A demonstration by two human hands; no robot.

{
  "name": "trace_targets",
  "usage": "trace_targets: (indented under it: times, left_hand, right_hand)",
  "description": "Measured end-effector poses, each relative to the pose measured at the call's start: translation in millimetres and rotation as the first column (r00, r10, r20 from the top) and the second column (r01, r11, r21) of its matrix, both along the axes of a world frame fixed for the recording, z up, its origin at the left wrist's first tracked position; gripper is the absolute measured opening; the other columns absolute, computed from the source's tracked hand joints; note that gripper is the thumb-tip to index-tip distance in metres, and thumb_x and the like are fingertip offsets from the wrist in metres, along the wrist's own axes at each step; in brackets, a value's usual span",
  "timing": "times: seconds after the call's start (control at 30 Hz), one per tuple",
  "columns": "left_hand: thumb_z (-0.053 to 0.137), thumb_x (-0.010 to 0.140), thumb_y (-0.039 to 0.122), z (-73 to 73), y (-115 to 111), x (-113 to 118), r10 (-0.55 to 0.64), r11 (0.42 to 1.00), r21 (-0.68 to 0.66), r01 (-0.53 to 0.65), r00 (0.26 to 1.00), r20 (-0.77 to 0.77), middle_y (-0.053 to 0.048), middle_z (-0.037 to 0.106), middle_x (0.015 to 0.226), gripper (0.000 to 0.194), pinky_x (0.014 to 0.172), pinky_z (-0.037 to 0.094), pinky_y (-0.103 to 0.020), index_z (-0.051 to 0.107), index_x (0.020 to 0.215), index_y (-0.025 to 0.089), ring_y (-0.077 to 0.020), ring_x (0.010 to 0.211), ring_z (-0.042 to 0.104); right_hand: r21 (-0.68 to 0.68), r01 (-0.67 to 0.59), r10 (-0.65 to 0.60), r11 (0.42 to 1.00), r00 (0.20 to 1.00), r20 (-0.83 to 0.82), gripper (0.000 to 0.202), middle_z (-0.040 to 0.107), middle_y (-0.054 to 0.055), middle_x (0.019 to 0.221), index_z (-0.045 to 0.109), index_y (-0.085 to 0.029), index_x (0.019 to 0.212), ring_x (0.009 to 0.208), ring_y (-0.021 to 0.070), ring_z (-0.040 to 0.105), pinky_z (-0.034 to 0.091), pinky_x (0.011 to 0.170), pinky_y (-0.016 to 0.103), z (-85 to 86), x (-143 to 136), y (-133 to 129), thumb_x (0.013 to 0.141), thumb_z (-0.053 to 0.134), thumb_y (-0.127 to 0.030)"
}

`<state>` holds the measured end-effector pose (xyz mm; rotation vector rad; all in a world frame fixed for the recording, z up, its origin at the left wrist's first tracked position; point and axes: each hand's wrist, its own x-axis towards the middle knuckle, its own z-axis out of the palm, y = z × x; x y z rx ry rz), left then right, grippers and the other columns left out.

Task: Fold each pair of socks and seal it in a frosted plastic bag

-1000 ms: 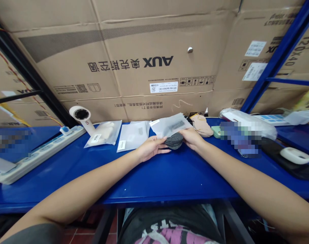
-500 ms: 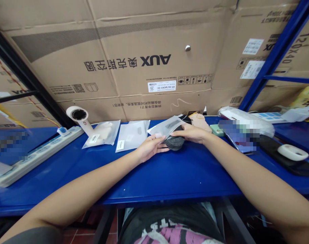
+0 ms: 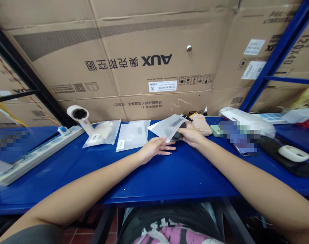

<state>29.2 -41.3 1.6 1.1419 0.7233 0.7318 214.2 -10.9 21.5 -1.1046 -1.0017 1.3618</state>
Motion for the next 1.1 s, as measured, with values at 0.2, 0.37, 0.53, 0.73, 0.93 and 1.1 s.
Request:
trace_targets:
  times: [0.2, 0.37, 0.53, 0.73, 0.93, 1.1]
  left_hand:
    - [0.076, 0.082, 0.038, -3.1, -4, 7, 0.085, 0.996, 0.025, -0.086, 0.995, 0.056, -0.017, 0.066, 0.128, 0.038, 0.105, 0.047, -0.047, 0.07, 0.11, 0.013, -0.031, 0.12, 0.062]
    - [0.084, 0.067, 0.009, 0.5, -2, 9, 0.194, 0.966, 0.107, -0.237, 0.93, 0.311, -0.007, 0.069, 0.124, 0.059, 0.112, 0.04, -0.037, 0.065, 0.122, 0.019, -0.0236, 0.124, 0.059]
    - [0.075, 0.081, 0.021, 2.1, 4, 4, 0.204, 0.978, -0.034, -0.204, 0.919, 0.338, -0.008, 0.071, 0.121, 0.04, 0.102, 0.05, -0.036, 0.066, 0.12, 0.018, -0.0229, 0.112, 0.066]
    - [0.076, 0.081, 0.022, -0.8, 2, 4, 0.219, 0.974, -0.001, -0.226, 0.942, 0.255, -0.01, 0.07, 0.123, 0.048, 0.1, 0.052, -0.039, 0.062, 0.127, 0.018, -0.0239, 0.107, 0.068]
    - [0.08, 0.077, 0.02, 2.5, -4, 8, 0.221, 0.967, 0.062, -0.246, 0.937, 0.272, -0.011, 0.07, 0.123, 0.057, 0.109, 0.044, -0.041, 0.061, 0.13, 0.018, -0.0269, 0.117, 0.064]
    - [0.078, 0.08, 0.023, 2.0, -5, 11, 0.171, 0.97, 0.108, -0.216, 0.931, 0.321, -0.011, 0.068, 0.126, 0.058, 0.113, 0.039, -0.042, 0.059, 0.134, 0.019, -0.0261, 0.123, 0.06]
  right_hand:
    - [0.113, 0.075, -0.064, 0.991, 0.993, -0.098, 0.073, 0.068, 0.006, 0.121, 0.051, -0.027, 0.113, 0.107, 0.0298, 0.067, 0.063, 0.077, 0.042, -8.3, -17, -12, 0.05, 0.089, -0.023]
    - [0.129, -0.111, 0.121, 0.985, 0.99, -0.073, 0.058, 0.072, 0.01, 0.114, 0.062, -0.02, 0.108, 0.105, 0.0312, 0.068, 0.06, 0.086, 0.045, -9.7, -23, -19, 0.057, 0.089, -0.029]
    - [0.088, -0.326, 0.328, 0.941, 0.945, -0.01, 0.06, 0.07, 0.008, 0.119, 0.061, -0.023, 0.115, 0.1, 0.0256, 0.07, 0.061, 0.087, 0.043, -3.9, -13, -20, 0.062, 0.088, -0.023]
    - [-0.063, -0.486, 0.484, 0.872, 0.874, -0.041, 0.047, 0.075, 0.007, 0.106, 0.067, -0.02, 0.108, 0.093, 0.0229, 0.073, 0.06, 0.089, 0.043, -9.9, -4, -14, 0.065, 0.086, -0.02]
    - [-0.034, -0.393, 0.381, 0.919, 0.905, -0.188, 0.04, 0.076, 0.002, 0.096, 0.069, -0.023, 0.106, 0.092, 0.0201, 0.073, 0.06, 0.089, 0.036, -24.9, -21, -15, 0.068, 0.083, -0.019]
    - [0.053, -0.3, 0.301, 0.953, 0.905, -0.3, 0.047, 0.076, 0.0, 0.098, 0.068, -0.025, 0.108, 0.101, 0.0219, 0.071, 0.06, 0.092, 0.034, -22.5, -37, -23, 0.064, 0.086, -0.021]
